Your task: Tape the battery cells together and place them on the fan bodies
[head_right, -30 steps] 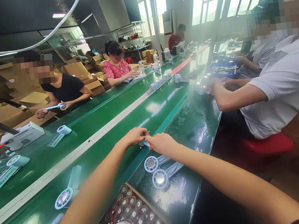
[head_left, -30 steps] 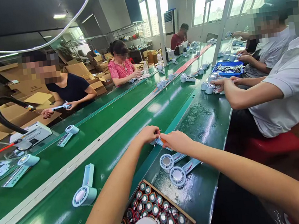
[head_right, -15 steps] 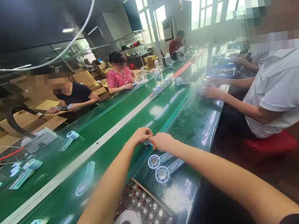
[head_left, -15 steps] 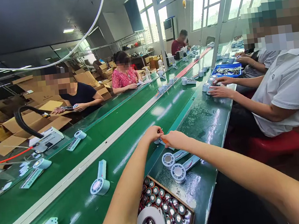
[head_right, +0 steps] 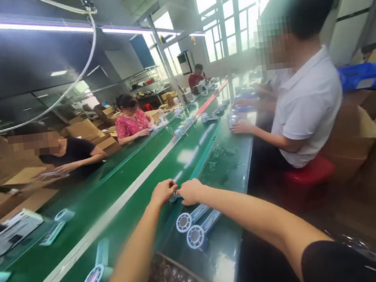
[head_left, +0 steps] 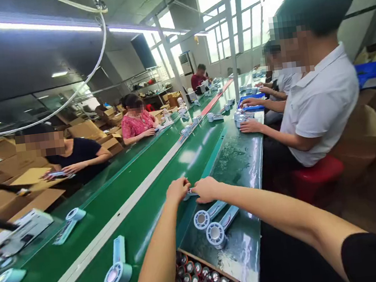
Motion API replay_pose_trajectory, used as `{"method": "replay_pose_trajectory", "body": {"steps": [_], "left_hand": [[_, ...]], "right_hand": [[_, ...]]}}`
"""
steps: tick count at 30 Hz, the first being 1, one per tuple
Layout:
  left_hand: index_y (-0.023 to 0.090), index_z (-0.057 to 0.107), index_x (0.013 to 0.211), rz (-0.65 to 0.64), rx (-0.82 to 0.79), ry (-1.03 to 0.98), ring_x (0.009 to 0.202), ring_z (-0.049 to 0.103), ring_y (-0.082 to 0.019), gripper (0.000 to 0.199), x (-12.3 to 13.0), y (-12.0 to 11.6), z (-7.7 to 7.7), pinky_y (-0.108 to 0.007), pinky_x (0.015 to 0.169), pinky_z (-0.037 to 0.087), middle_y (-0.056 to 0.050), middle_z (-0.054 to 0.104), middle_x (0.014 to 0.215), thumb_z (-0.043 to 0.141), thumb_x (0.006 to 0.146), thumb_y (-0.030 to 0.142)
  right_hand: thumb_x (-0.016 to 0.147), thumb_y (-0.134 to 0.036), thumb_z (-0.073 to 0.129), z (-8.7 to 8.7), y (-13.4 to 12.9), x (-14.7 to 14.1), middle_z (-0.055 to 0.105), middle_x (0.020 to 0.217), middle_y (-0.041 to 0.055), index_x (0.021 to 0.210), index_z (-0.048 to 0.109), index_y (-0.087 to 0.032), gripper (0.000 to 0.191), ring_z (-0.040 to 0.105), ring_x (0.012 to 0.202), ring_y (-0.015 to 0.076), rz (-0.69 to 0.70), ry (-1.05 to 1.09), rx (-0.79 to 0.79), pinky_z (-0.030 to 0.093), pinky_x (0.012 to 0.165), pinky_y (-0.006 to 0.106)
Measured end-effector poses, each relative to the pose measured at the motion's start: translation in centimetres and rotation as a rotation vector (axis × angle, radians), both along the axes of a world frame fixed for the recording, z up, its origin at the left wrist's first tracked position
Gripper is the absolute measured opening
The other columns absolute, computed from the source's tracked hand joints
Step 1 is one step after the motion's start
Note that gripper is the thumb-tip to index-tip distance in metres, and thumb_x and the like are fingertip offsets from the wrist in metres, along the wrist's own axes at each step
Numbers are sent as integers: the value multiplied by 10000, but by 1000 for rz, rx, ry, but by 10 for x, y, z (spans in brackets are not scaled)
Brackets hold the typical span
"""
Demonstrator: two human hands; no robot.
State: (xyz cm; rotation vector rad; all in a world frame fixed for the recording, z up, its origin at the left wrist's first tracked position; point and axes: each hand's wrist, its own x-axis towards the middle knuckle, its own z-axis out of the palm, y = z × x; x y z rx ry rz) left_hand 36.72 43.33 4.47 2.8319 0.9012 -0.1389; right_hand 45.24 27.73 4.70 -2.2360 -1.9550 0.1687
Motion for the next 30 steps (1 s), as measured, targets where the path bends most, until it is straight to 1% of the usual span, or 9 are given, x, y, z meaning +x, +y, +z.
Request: {"method": "replay_pose_trajectory", "body": {"steps": [4, 7, 10, 14, 17, 20, 25, 27, 30], "left_hand": [[151, 624, 1285, 84, 13, -122, 1144, 671, -242, 347, -24, 1, 3, -470, 1017, 536, -123, 692, 1243, 541, 1028, 369], [153, 428, 1511, 82, -8, -226, 1376, 539, -246, 513, -75, -20, 9, -416, 1151, 441, -150, 531, 1520, 505, 1026, 301], [236, 497, 1455, 9, -34, -315, 1308, 590, -212, 456, -159, -74, 16, -364, 1112, 476, -67, 577, 1487, 494, 1033, 408], [279, 665, 1224, -357, 143, -423, 1270, 591, -288, 343, -261, -173, 20, -481, 1129, 433, -25, 728, 1247, 673, 938, 468], [244, 692, 1156, -239, 298, -360, 1333, 500, -394, 335, -290, -225, 13, -629, 1146, 344, -54, 691, 1332, 686, 923, 486], [182, 685, 1114, -186, 343, -345, 1300, 496, -394, 212, -287, -246, 9, -581, 1058, 451, -117, 677, 1308, 636, 967, 327], [117, 638, 1110, -484, 419, -467, 1245, 548, -324, 199, -265, -252, 33, -534, 1136, 444, -124, 704, 1050, 644, 957, 243], [120, 630, 1091, -537, 433, -466, 1284, 546, -322, 174, -267, -246, 40, -558, 1191, 403, -108, 704, 1014, 653, 937, 197], [168, 643, 1020, -416, 447, -420, 1357, 507, -363, 154, -284, -232, 35, -602, 1163, 425, -86, 702, 1004, 687, 874, 146]], "right_hand": [[1060, -326, 499, 1, -74, 0, 613, 1423, 91, 1368, 609, -212, 346, 571, 1298, 246, 5, 8, 230, 475, 1088, 405], [1057, -282, 505, -26, -155, -5, 662, 1349, 91, 1279, 652, -192, 280, 608, 1226, 219, 65, 145, 412, 482, 1084, 387], [1060, -229, 495, -76, -242, -7, 705, 1264, 72, 1245, 661, -222, 249, 637, 1167, 219, 59, 293, 515, 511, 1050, 412], [1036, -265, 552, -128, -322, -21, 660, 1361, 69, 1194, 678, -256, 202, 566, 1290, 296, -120, 301, 521, 491, 1055, 497], [1018, -299, 582, -121, -329, -52, 689, 1265, 82, 1148, 686, -253, 173, 597, 1217, 302, -252, 386, 596, 478, 1041, 495], [1032, -350, 557, -80, -298, -92, 695, 925, 49, 1007, 664, -215, 175, 646, 838, 199, -211, 684, 457, 523, 780, 336], [970, -515, 658, -22, -246, -141, 568, 638, -57, 839, 627, -189, 354, 458, 541, 97, 158, 1056, 12, 315, 514, 238], [1006, -464, 629, -19, -243, -151, 590, 629, -52, 769, 658, -191, 363, 481, 564, 96, 358, 1011, -35, 312, 540, 238], [1006, -460, 645, -28, -253, -155, 664, 676, -48, 781, 718, -224, 334, 567, 616, 117, 605, 846, -125, 349, 581, 241]]}}
